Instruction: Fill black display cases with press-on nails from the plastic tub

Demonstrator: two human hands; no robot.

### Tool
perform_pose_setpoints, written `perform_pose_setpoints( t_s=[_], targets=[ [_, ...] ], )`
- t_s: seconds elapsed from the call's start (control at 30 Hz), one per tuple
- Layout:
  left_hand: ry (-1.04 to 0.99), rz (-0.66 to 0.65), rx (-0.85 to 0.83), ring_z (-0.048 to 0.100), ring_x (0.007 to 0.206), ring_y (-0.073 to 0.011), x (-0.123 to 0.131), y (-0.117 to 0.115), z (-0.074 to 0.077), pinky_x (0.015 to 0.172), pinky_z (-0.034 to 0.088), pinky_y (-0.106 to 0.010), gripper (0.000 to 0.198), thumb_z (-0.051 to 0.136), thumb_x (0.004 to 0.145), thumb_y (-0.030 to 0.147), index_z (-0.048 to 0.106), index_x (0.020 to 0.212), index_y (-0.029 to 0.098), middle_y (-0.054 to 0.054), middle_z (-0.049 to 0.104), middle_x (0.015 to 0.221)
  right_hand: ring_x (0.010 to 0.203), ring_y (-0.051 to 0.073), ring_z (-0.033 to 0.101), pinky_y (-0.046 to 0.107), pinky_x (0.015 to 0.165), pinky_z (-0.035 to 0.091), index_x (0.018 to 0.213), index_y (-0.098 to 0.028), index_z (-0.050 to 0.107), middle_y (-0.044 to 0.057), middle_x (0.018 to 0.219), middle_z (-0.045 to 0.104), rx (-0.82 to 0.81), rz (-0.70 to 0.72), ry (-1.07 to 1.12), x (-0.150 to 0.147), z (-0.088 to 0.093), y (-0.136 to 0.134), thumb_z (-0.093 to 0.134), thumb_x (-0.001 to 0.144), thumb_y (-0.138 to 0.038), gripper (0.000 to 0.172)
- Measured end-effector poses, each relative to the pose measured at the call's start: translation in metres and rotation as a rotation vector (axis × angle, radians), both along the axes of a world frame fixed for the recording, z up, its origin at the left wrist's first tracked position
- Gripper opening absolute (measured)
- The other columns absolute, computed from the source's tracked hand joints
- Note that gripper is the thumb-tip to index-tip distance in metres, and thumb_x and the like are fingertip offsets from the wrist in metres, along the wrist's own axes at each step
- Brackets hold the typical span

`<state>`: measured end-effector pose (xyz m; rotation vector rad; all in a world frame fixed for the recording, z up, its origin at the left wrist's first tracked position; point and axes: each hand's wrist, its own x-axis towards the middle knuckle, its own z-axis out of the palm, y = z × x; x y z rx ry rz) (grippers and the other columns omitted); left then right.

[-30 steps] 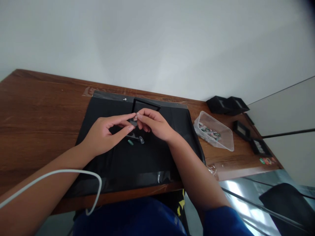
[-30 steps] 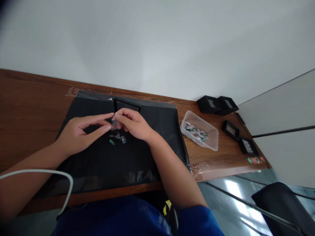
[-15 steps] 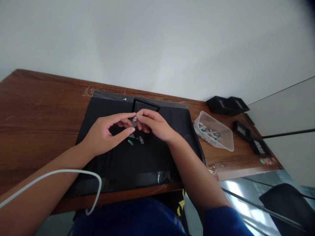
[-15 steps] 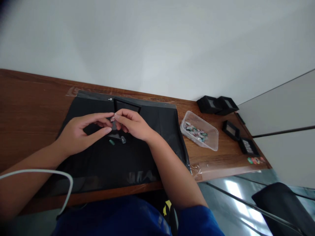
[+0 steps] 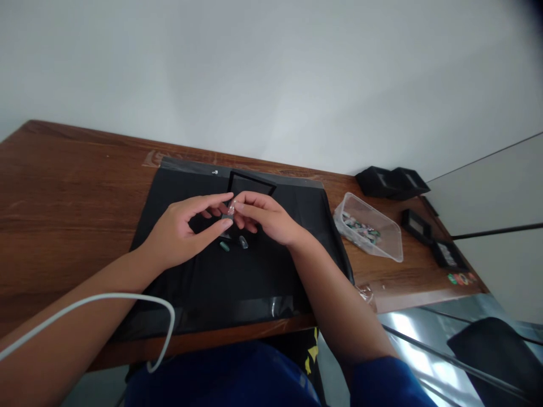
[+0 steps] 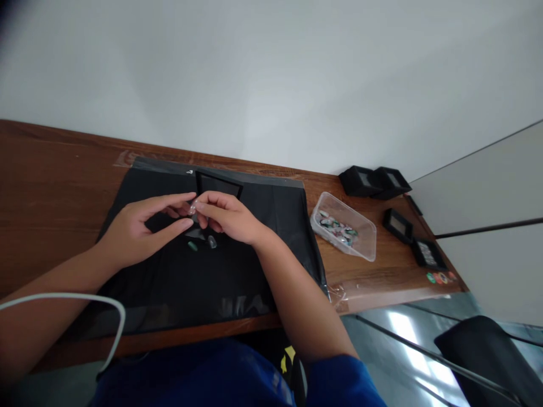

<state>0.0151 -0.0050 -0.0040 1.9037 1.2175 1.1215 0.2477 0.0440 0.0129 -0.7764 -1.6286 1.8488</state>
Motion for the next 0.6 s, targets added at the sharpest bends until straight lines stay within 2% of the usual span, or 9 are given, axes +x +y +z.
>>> perform_pose_setpoints(
  t_s=[0.17, 0.3, 0.43, 0.6],
  targets=[
    [-0.019, -0.006, -0.014, 0.082, 0.095, -0.0263, 0.001, 0.0009, 0.0013, 0.096, 0.067, -0.042, 0.052, 0.08, 0.097, 0.054, 0.085, 0.141, 0.027, -0.009, 0.091, 0.113, 0.054, 0.006, 0.042, 0.022, 0.051, 0.029, 0.095, -0.021, 0.065, -0.008, 0.071, 0.062, -0.019, 0.077, 0.021, 0.0008, 0.004, -0.0012, 0.081, 0.101, -0.06, 0.043],
    [-0.046, -0.023, 0.014, 0.082, 0.094, -0.0252, 0.0016, 0.0007, 0.0045, 0.092, 0.067, -0.039, 0.044, 0.084, 0.096, 0.051, 0.088, 0.132, 0.027, -0.008, 0.091, 0.11, 0.05, 0.005, 0.038, 0.021, 0.047, 0.027, 0.096, -0.02, 0.064, -0.009, 0.068, 0.062, -0.038, 0.101, 0.038, 0.0014, 0.0041, -0.0016, 0.082, 0.102, -0.058, 0.043],
    [-0.031, -0.021, 0.003, 0.082, 0.092, -0.0257, 0.0007, 0.0013, 0.0046, 0.091, 0.067, -0.039, 0.033, 0.085, 0.094, 0.049, 0.09, 0.121, 0.031, -0.005, 0.09, 0.105, 0.05, 0.005, 0.038, 0.02, 0.048, 0.029, 0.096, -0.021, 0.064, -0.009, 0.068, 0.062, -0.04, 0.101, 0.003, 0.0018, 0.0035, -0.0019, 0.081, 0.103, -0.06, 0.043],
    [-0.028, 0.019, -0.048, 0.08, 0.094, -0.0264, -0.0016, 0.0038, 0.0036, 0.094, 0.066, -0.04, 0.035, 0.085, 0.092, 0.052, 0.09, 0.121, 0.032, -0.005, 0.089, 0.108, 0.053, 0.008, 0.043, 0.022, 0.051, 0.034, 0.1, -0.021, 0.067, -0.007, 0.068, 0.065, 0.048, 0.046, -0.08, 0.0022, 0.0011, -0.0009, 0.077, 0.104, -0.061, 0.041]
  ],
)
